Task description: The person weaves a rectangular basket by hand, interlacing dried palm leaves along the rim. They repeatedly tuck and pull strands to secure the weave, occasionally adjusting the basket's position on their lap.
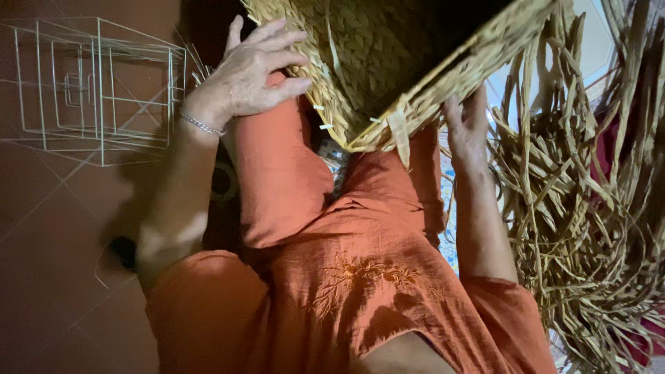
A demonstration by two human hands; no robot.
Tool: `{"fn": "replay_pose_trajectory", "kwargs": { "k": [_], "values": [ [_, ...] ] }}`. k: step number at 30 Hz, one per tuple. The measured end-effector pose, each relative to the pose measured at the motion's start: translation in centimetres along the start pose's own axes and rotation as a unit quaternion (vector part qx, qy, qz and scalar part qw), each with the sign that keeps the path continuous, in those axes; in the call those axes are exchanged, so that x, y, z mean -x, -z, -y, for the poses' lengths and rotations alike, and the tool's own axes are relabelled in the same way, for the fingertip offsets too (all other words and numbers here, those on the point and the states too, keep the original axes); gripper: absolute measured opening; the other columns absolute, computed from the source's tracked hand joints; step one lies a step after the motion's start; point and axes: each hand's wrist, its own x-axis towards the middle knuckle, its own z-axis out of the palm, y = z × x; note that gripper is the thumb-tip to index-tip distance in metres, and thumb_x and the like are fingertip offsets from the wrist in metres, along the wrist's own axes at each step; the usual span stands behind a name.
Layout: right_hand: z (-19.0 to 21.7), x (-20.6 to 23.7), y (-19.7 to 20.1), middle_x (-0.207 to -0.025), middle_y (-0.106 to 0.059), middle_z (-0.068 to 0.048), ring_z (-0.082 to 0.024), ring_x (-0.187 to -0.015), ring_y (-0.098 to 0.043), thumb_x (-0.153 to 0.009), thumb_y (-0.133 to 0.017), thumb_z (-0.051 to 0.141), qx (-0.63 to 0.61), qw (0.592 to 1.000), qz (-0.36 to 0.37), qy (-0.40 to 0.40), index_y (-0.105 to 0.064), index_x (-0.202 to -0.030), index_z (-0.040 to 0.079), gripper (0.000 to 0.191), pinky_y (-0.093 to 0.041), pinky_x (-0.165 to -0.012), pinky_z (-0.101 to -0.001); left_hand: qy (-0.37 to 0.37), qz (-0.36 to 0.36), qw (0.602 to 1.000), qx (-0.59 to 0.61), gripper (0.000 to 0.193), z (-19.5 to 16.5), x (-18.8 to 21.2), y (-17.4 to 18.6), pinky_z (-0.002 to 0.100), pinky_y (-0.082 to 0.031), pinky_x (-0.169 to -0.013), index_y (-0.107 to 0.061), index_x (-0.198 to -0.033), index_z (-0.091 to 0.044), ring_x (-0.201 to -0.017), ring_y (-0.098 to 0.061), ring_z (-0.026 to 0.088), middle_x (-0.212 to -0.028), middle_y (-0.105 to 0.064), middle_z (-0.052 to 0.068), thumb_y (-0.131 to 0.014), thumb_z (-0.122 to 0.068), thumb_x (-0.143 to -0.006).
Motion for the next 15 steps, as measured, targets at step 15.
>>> {"fn": "replay_pose_trajectory", "kwargs": {
  "k": [15],
  "values": [
    [-2.4, -13.3, 3.9, -0.165, -0.041, -0.025, -0.034, -0.15, -0.049, -0.116, -0.069, 0.027, 0.108, 0.985, -0.115, 0.072, -0.034, -0.164, 0.001, 0.065, -0.047, -0.123, -0.0448, -0.029, -0.113, 0.993, -0.032, 0.026, -3.7, -8.7, -3.0, 0.057, -0.031, -0.108, -0.077, -0.111, -0.008, -0.107, -0.065, 0.029, -0.108, -0.073, 0.01, -0.061, -0.029, -0.108]
  ]
}}
